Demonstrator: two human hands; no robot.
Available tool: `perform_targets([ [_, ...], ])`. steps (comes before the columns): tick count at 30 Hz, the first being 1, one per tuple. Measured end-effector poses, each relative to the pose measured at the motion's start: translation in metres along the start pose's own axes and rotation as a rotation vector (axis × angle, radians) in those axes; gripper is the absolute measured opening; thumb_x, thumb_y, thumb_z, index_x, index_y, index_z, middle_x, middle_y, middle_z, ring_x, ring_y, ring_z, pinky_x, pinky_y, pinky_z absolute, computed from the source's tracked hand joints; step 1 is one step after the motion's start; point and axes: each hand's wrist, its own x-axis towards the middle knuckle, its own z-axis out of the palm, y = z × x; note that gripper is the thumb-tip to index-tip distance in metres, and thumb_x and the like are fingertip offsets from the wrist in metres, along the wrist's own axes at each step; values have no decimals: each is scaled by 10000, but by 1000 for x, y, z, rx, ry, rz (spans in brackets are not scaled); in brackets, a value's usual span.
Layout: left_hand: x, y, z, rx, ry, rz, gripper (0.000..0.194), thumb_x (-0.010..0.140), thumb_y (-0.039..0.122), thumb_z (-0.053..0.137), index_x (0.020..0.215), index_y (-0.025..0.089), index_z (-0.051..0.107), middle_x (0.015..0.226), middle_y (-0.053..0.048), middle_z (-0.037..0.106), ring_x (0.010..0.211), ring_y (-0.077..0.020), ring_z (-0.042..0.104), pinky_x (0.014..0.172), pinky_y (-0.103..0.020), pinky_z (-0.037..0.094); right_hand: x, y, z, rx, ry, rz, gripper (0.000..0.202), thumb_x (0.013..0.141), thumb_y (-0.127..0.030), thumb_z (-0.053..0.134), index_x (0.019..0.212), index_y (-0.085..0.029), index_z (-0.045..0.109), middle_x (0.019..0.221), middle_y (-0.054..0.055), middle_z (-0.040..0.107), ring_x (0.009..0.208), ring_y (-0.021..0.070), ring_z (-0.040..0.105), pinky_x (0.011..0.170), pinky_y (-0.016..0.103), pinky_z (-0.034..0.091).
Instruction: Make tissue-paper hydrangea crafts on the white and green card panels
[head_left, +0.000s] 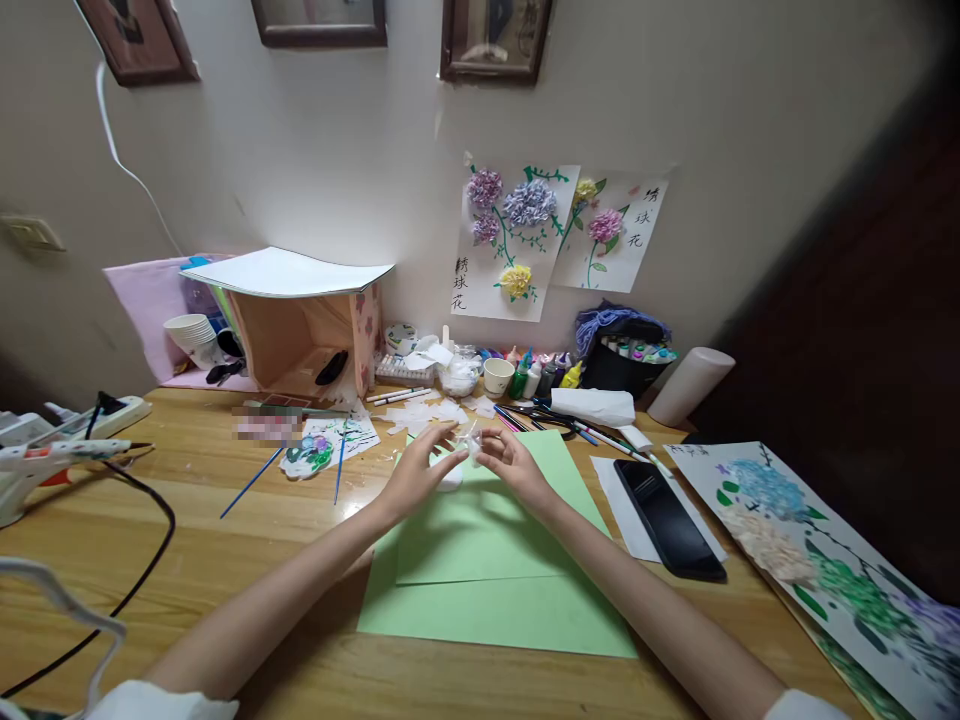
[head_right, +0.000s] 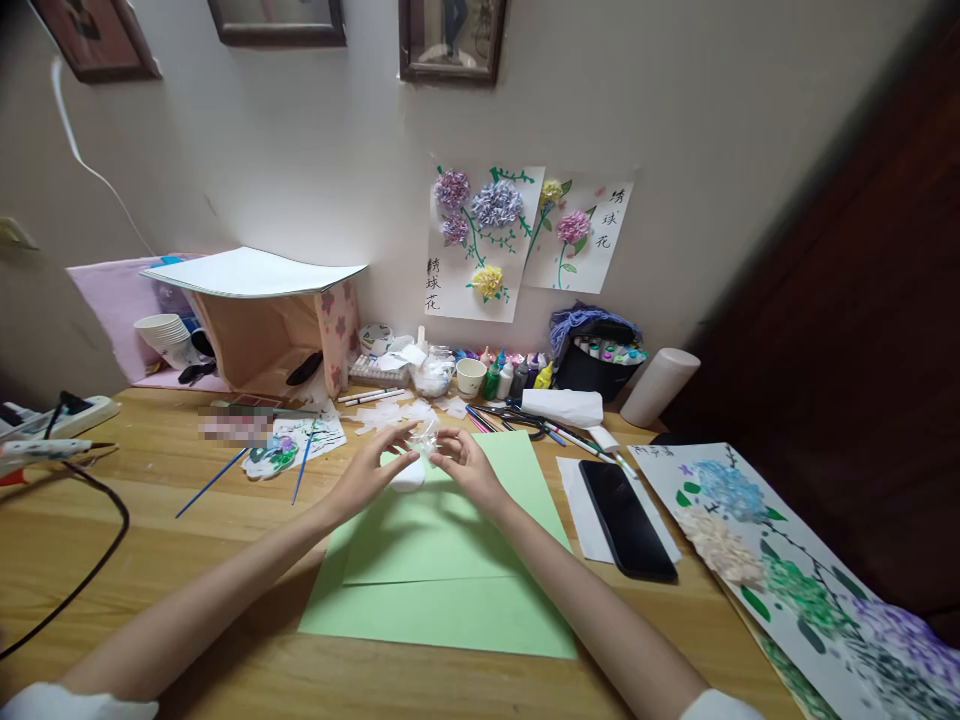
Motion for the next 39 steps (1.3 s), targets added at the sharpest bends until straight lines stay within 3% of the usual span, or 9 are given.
perform_targets([
  [5,23,15,-4,-273,69,-145,243,702,348,670,810,132,686,820,-93,706,766,-202,648,700,-292,499,-7,-5,2,36,33,15,377,726,-355,691,1033,-212,524,1055,72,593,969,195,582,847,351,460],
  [9,24,15,-4,-272,24,-162,222,690,338,664,791,142,686,819,-84,713,750,-198,650,680,-285,493,-9,-6,-1,9,57,-7,394,704,-365,709,1027,-215,539,1056,69,588,960,196,577,844,352,463],
  [14,20,21,-4,-138,6,-109,185,727,326,622,695,147,656,701,-46,687,652,-159,609,596,-243,442,-14,-14,6,48,-34,12,366,789,-409,614,1084,-219,510,1099,73,566,953,196,603,874,373,463],
  [17,21,26,-7,-136,-49,-136,201,720,326,625,670,132,644,656,-42,662,603,-146,571,553,-234,409,-16,-19,12,-2,-39,11,362,791,-410,607,1071,-216,483,995,54,578,873,176,603,807,342,491],
  [22,25,34,-16,-162,-88,-63,249,720,366,644,634,134,621,645,-26,625,628,-130,534,590,-231,394,-21,-21,18,-345,56,-140,194,898,-369,431,997,-206,469,778,6,539,667,142,526,629,275,463],
  [27,25,39,-20,-383,-98,-135,294,707,409,666,656,136,567,627,5,568,594,-101,502,562,-212,382,-26,-30,14,-908,249,-512,163,922,-255,368,1022,-210,488,890,75,598,814,214,552,710,336,452],
  [30,24,43,-20,-381,-74,-101,296,749,429,625,704,142,565,692,-3,578,671,-111,529,622,-217,411,-25,-35,8,-1140,312,-691,211,920,-207,358,1080,-201,496,892,95,609,811,230,547,714,355,447],
  [35,22,46,-16,-365,-112,-139,350,736,468,632,858,141,607,861,-52,645,807,-156,589,703,-254,462,-23,-39,1,-1337,162,-814,318,911,-118,323,1181,-191,475,988,96,619,860,210,553,754,341,441],
  [39,20,50,-15,-335,-32,-154,306,700,433,676,690,131,625,700,-37,652,672,-146,584,629,-245,457,-24,-36,6,-1438,98,-777,324,909,-111,329,1179,-177,494,956,100,638,839,218,543,716,342,415],
])
